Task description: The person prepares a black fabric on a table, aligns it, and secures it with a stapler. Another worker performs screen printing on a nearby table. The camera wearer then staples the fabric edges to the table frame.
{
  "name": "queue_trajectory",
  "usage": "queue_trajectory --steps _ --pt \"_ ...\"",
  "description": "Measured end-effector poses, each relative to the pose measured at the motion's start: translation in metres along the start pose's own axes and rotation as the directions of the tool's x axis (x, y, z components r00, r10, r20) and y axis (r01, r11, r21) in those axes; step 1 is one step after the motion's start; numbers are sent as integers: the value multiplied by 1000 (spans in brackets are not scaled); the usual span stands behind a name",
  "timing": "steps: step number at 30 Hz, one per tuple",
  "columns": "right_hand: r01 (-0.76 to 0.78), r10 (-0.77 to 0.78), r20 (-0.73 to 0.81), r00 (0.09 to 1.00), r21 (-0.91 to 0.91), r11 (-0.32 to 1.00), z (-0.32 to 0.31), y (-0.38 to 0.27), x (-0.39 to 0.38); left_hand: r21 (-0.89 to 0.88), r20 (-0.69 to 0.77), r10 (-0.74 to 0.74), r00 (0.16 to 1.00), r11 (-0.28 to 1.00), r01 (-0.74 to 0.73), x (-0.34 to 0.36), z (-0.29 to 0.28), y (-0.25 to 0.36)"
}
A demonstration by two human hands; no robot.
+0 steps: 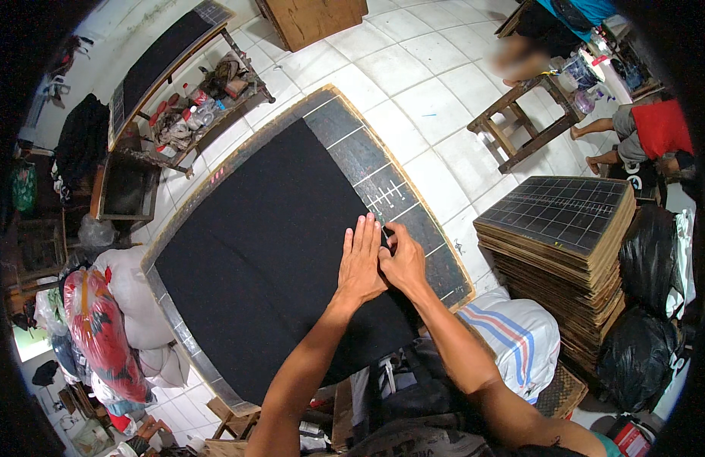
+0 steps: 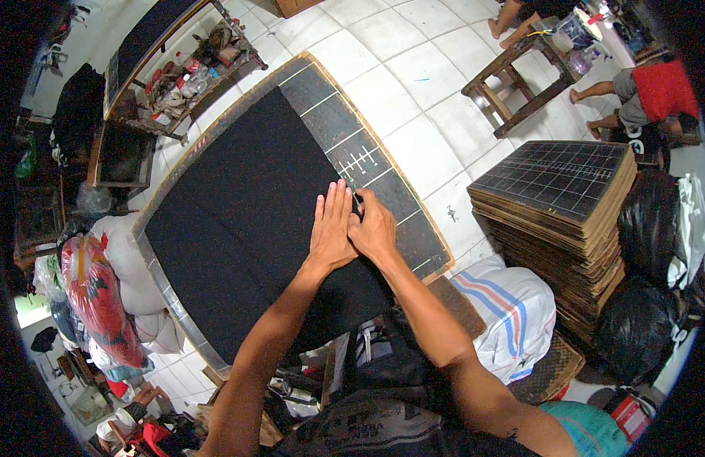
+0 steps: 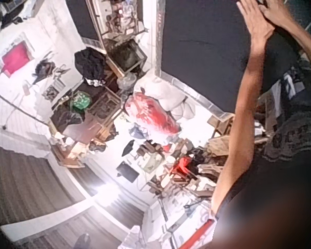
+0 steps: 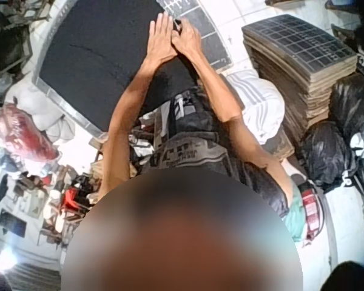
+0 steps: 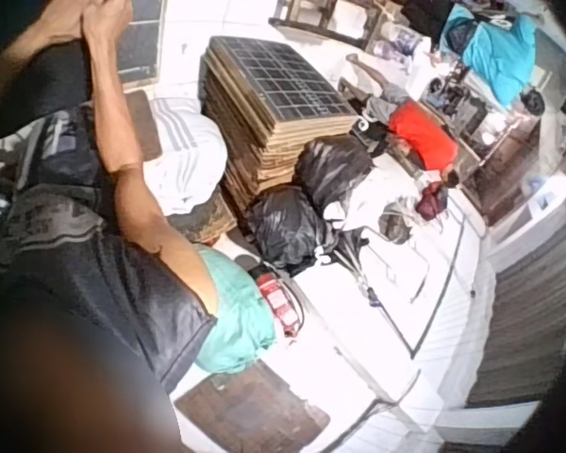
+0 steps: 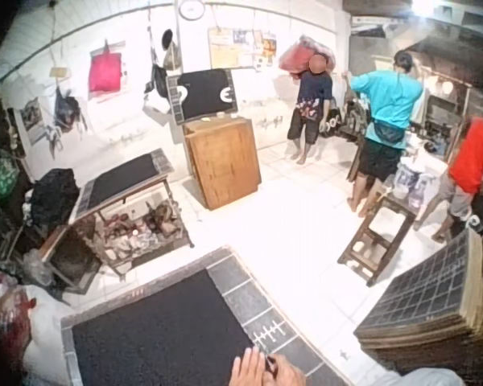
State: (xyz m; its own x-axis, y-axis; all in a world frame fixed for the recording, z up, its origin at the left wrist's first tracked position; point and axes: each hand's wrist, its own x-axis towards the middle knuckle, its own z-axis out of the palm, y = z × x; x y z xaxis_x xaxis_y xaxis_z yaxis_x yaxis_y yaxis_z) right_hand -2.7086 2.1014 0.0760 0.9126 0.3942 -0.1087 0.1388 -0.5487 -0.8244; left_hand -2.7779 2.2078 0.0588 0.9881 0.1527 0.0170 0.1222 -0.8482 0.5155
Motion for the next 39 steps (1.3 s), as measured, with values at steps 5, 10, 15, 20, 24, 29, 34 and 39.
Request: queue_trajectory --steps 5,10,15,20,24,29,34,39 --pt "-37 39 -37 999 41 998 3 6 2 -73 15 -10 1000 997 12 -2 -3 -2" --pt "70 -64 -154 986 28 997 8 10 -8 37 26 -3 1000 999 2 -4 0 0" --pt "70 -77 -77 994 -95 993 0 8 -15 51 19 7 1000 999 -8 -5 3 -1" --pt "-9 5 -46 999 -89 996 -6 9 -18 73 81 -1 997 997 -5 -6 3 6" --pt "-30 26 -55 998 -81 996 -6 14 -21 -2 69 4 998 1000 -4 -8 3 11" --pt "-62 62 -46 997 -16 998 -9 22 -23 37 48 -86 995 996 84 -16 12 15" --pt "5 -8 -40 999 -77 997 -10 21 -24 88 27 -80 996 993 78 -20 21 22" --pt "-23 28 45 999 -115 993 -18 19 -26 -5 31 -52 998 999 52 -24 22 27"
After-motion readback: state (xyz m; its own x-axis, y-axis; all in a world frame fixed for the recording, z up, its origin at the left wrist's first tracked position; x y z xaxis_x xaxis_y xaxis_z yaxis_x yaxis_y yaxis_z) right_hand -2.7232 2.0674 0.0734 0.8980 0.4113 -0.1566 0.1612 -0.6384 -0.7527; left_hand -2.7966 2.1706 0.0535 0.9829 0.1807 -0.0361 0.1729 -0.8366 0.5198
